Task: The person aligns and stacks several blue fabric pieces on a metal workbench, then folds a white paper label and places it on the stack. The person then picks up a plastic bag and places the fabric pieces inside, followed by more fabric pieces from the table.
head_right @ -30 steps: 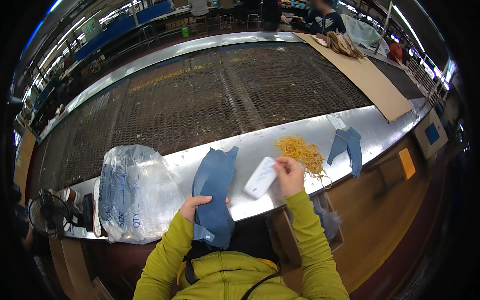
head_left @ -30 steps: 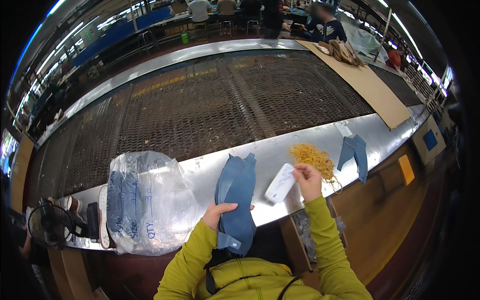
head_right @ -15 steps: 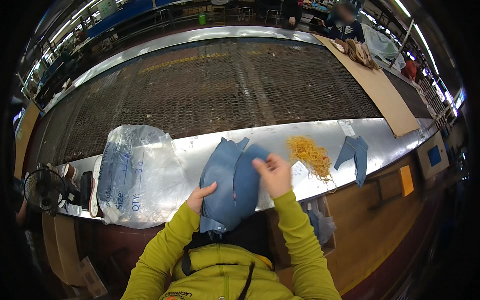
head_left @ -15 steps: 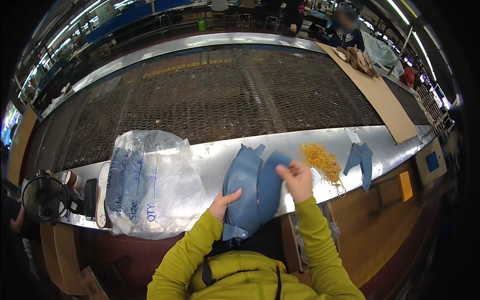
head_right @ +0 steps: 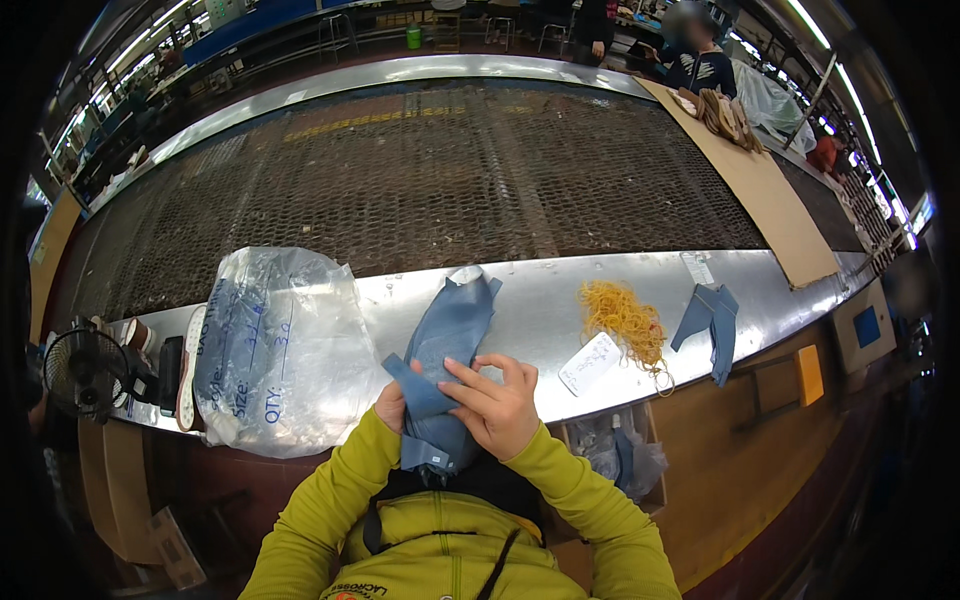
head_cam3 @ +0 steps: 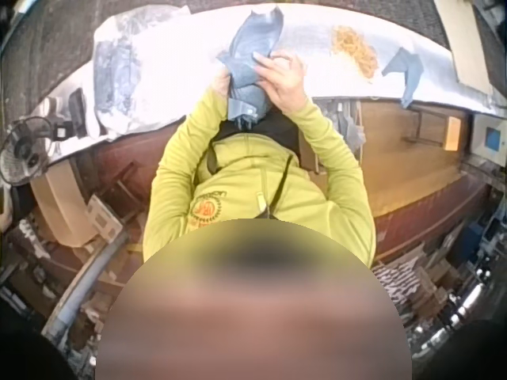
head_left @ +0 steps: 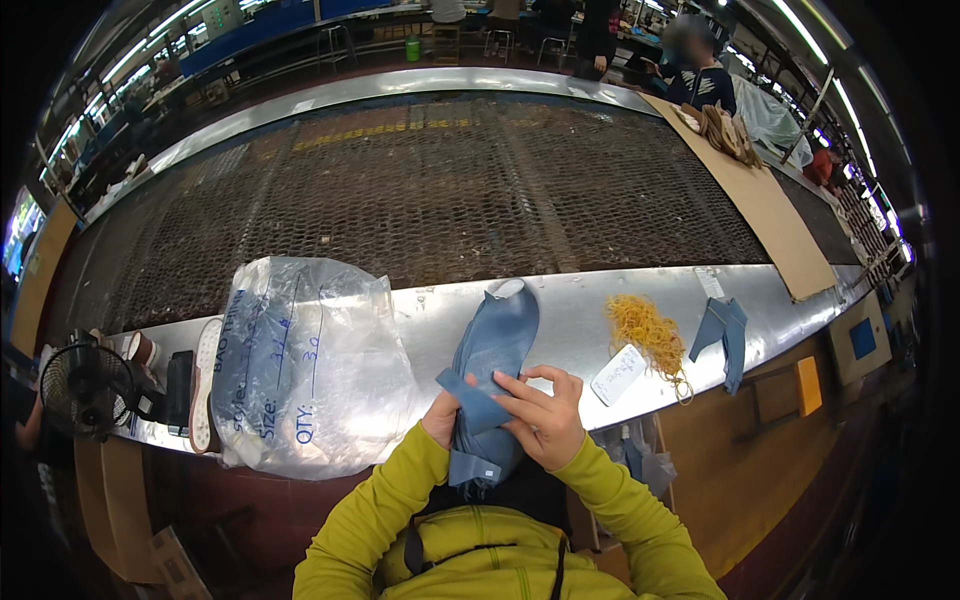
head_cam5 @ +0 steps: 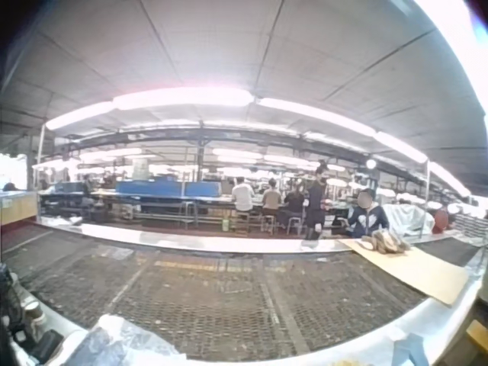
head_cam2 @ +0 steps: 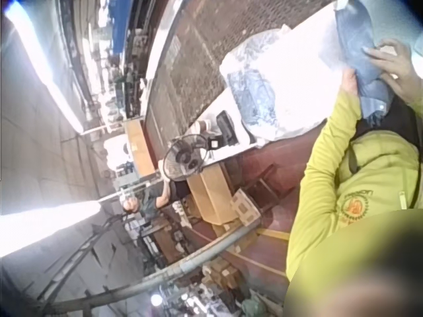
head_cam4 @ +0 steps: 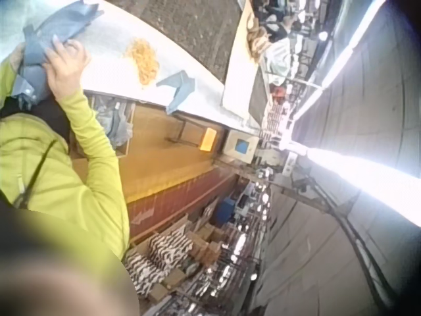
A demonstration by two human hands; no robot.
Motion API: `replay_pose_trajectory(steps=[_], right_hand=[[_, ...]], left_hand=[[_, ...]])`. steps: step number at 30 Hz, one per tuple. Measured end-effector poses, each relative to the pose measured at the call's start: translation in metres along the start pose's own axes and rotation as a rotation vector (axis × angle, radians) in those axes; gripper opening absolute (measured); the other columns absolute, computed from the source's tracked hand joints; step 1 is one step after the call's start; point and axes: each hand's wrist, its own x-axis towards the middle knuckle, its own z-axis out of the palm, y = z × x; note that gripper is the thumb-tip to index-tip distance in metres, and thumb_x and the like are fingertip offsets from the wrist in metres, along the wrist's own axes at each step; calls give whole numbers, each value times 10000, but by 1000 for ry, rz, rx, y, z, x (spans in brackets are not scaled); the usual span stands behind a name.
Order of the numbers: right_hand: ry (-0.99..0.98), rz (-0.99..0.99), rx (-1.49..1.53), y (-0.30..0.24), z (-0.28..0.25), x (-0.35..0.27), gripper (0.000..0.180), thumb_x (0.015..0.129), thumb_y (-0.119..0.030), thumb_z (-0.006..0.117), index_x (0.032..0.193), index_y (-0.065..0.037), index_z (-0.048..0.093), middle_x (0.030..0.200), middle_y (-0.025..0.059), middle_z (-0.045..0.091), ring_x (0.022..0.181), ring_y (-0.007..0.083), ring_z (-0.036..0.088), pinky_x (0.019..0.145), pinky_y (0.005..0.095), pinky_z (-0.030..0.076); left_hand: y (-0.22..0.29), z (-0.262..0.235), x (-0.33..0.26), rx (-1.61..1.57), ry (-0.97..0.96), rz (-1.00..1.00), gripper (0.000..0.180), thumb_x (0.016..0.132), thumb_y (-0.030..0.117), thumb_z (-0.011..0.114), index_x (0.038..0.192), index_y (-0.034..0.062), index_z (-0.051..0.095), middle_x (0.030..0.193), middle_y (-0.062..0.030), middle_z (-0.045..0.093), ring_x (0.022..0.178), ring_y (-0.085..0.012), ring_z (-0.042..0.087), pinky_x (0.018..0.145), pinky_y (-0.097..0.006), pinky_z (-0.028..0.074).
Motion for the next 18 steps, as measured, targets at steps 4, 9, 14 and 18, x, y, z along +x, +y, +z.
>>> replay_pose_trajectory(steps=[4, 9, 14, 18], right_hand=[[-185, -18, 43, 6, -8, -6, 395, 799, -257, 684, 1145, -79, 618, 1283, 54, 565, 1144, 254, 475, 884, 386, 365], [130, 574, 976, 23, 2, -15, 595, 879, -496, 542, 1188, 13, 538, 1102, 155, 605, 1006, 260, 555, 932, 415, 411], [-127, 671, 2012, 38, 7, -2, 633, 931, -537, 420, 1257, 4, 454, 1069, 121, 607, 960, 225, 602, 851, 375, 494], [111, 855, 1973, 24, 2, 19, 509, 884, -432, 600, 1191, -37, 506, 1007, 84, 611, 860, 156, 612, 727, 288, 503]], left_hand=[[9, 7, -4, 193, 11, 7, 523, 855, 252, 588, 1279, -21, 451, 1171, -175, 574, 1031, -270, 610, 868, -380, 529], [15, 19, -8, 259, -174, 149, 602, 701, 71, 617, 1268, -43, 447, 1166, -181, 567, 1004, -298, 612, 868, -401, 520], [19, 20, -4, 359, -400, 58, 742, 646, 37, 620, 1336, -5, 351, 1189, -157, 546, 969, -302, 620, 864, -407, 503], [18, 22, -5, 512, -497, 56, 950, 638, 26, 650, 1426, 72, 122, 1271, -143, 466, 1043, -283, 582, 921, -384, 457]])
